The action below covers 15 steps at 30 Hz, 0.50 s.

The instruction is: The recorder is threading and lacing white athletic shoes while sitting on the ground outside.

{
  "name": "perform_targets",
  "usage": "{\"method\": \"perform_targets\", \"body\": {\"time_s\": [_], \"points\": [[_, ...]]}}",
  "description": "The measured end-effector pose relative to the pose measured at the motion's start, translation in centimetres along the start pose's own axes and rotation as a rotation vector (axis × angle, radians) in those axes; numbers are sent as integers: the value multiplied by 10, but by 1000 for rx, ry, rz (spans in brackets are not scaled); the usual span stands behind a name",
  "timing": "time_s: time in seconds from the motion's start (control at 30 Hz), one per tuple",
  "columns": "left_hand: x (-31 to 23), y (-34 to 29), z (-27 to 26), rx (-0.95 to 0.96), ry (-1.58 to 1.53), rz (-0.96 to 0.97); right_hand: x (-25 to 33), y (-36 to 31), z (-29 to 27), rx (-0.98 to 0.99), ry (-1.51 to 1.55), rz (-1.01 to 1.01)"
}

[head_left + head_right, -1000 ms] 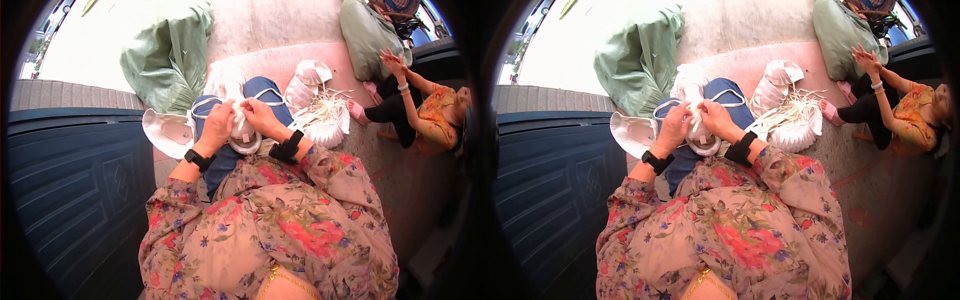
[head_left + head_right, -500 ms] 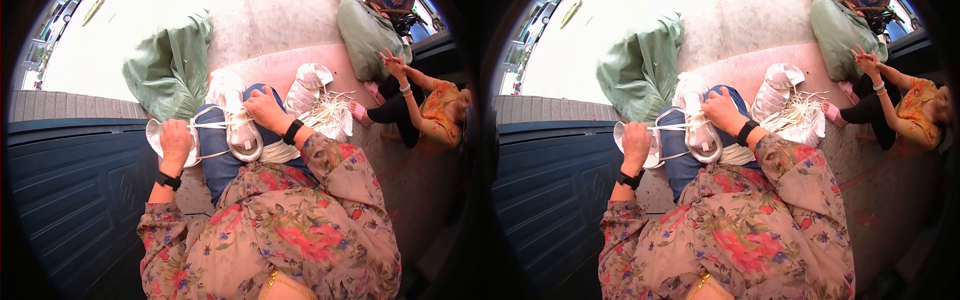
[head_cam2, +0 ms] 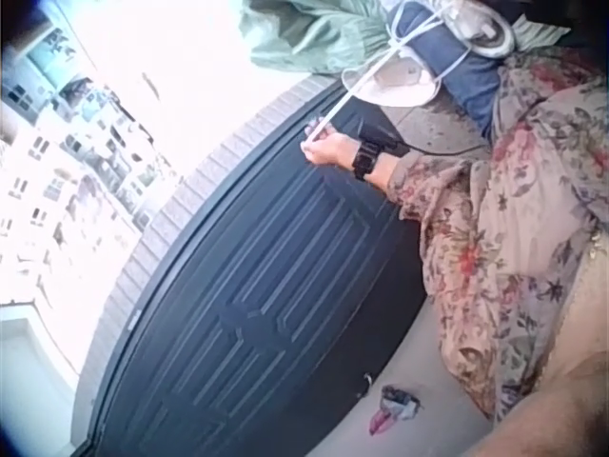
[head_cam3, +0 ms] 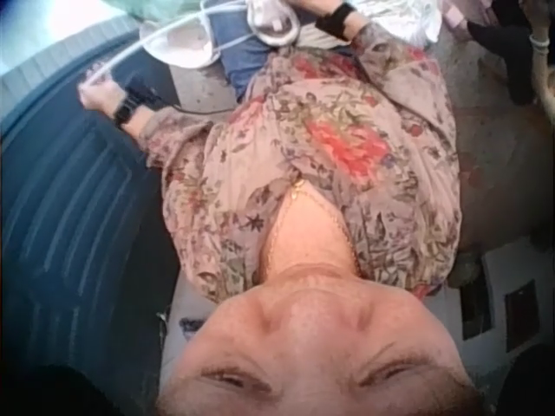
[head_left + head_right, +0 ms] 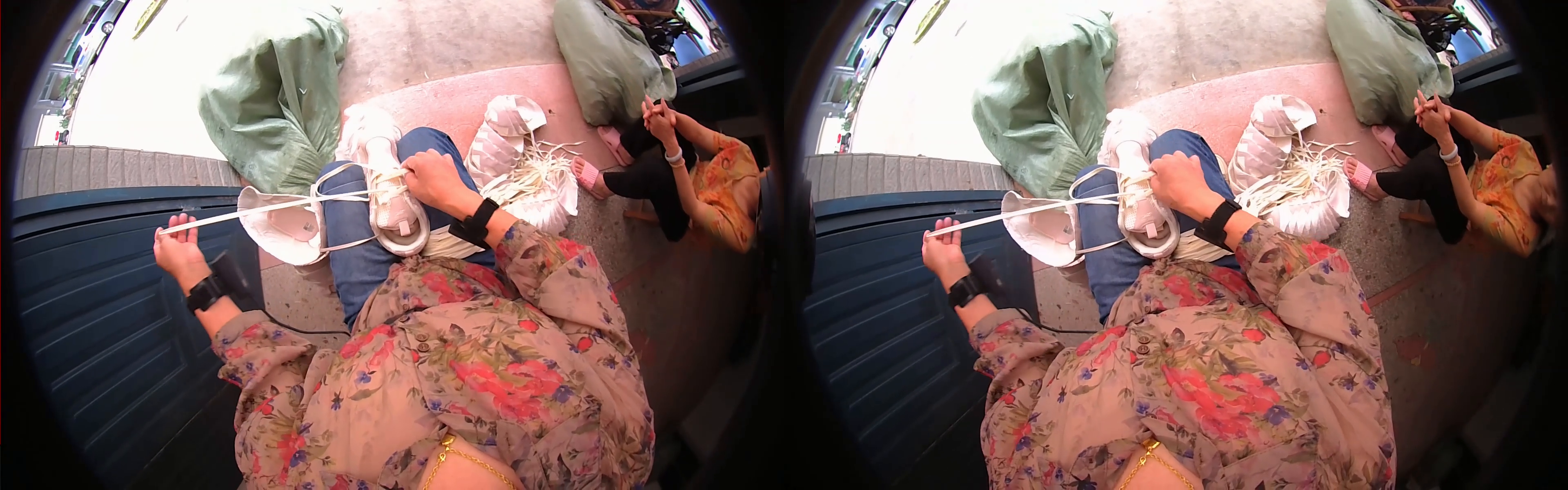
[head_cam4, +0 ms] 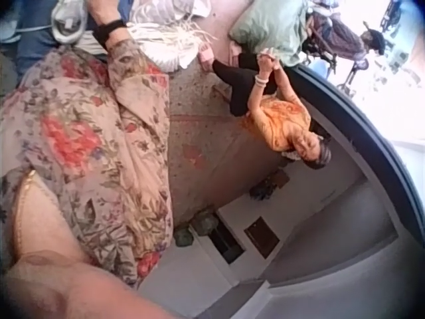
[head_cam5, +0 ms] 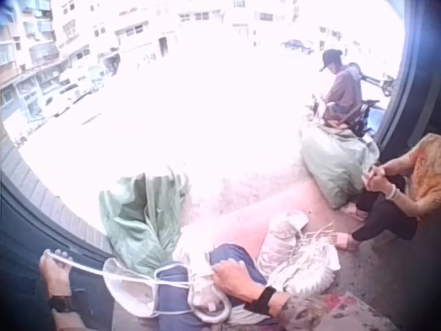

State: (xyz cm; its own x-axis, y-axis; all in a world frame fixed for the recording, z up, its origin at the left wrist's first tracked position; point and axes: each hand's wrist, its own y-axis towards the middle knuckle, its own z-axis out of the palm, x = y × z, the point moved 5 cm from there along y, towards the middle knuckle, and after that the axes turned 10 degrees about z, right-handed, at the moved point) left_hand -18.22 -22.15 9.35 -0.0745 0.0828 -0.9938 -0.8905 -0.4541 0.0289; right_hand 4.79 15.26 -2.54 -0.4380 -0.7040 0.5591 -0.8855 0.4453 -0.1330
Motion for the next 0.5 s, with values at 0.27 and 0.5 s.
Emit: {"method": "perform_targets", "body": {"time_s": [0.27, 0.5], "points": [[-35, -3, 48, 317, -101, 188, -4, -20, -2, 163, 28, -12], [90, -161, 140, 1370, 577, 273, -7, -33, -2, 197, 68, 58]]}}
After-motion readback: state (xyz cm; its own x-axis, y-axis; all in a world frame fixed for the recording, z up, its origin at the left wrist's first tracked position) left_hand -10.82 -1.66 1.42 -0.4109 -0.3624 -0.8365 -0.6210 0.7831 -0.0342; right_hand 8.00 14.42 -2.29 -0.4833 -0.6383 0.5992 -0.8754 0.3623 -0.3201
